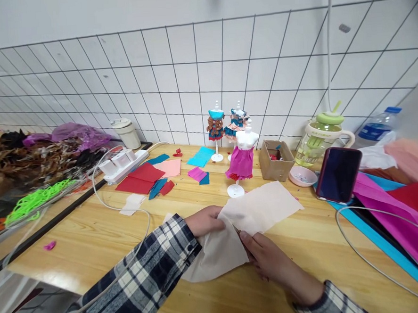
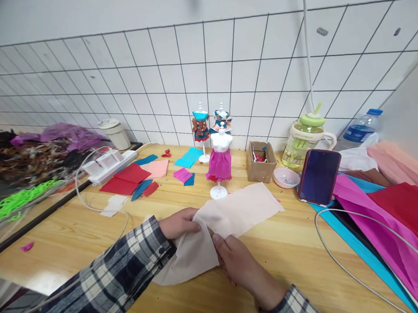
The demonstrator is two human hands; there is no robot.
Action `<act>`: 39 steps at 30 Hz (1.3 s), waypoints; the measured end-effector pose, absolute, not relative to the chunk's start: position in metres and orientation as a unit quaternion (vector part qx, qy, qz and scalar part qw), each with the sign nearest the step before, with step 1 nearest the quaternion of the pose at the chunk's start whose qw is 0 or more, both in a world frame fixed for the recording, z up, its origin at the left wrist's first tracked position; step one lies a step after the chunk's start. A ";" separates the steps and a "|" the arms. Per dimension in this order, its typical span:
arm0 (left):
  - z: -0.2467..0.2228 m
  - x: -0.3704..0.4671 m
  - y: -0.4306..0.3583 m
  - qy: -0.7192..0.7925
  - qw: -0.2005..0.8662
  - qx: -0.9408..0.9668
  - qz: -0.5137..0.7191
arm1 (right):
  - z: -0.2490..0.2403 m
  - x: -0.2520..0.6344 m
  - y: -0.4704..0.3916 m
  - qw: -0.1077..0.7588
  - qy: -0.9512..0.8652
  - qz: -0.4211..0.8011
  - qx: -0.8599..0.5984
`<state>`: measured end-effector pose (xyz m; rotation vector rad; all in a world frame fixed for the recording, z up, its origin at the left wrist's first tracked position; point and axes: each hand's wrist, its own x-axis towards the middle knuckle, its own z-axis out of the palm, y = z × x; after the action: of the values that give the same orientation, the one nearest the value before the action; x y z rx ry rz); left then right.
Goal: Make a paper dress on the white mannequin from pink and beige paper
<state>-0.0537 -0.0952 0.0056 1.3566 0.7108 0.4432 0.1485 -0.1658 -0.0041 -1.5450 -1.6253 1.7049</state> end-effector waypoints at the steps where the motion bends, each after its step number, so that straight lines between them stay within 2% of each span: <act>1: 0.005 -0.053 -0.095 0.322 0.707 0.596 0.202 | -0.004 0.149 -0.166 0.155 -0.560 0.602 -0.548; 5: 0.003 -0.052 -0.097 0.318 0.724 0.577 0.204 | -0.001 0.148 -0.166 0.158 -0.549 0.624 -0.534; 13: 0.004 -0.049 -0.098 0.313 0.688 0.629 0.184 | -0.001 0.144 -0.167 0.174 -0.556 0.614 -0.533; 23: 0.003 -0.045 -0.100 0.285 0.702 0.627 0.180 | -0.004 0.148 -0.163 0.256 -0.680 0.478 -0.494; 28: 0.000 -0.044 -0.101 0.277 0.734 0.592 0.184 | -0.005 0.150 -0.162 0.237 -0.677 0.493 -0.493; 39: 0.000 -0.042 -0.102 0.280 0.722 0.606 0.180 | -0.011 0.152 -0.163 0.225 -0.678 0.493 -0.497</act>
<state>-0.0418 -0.1016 0.0005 1.3395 0.6194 0.3979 0.1520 -0.1626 -0.0108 -1.3696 -1.8707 1.3586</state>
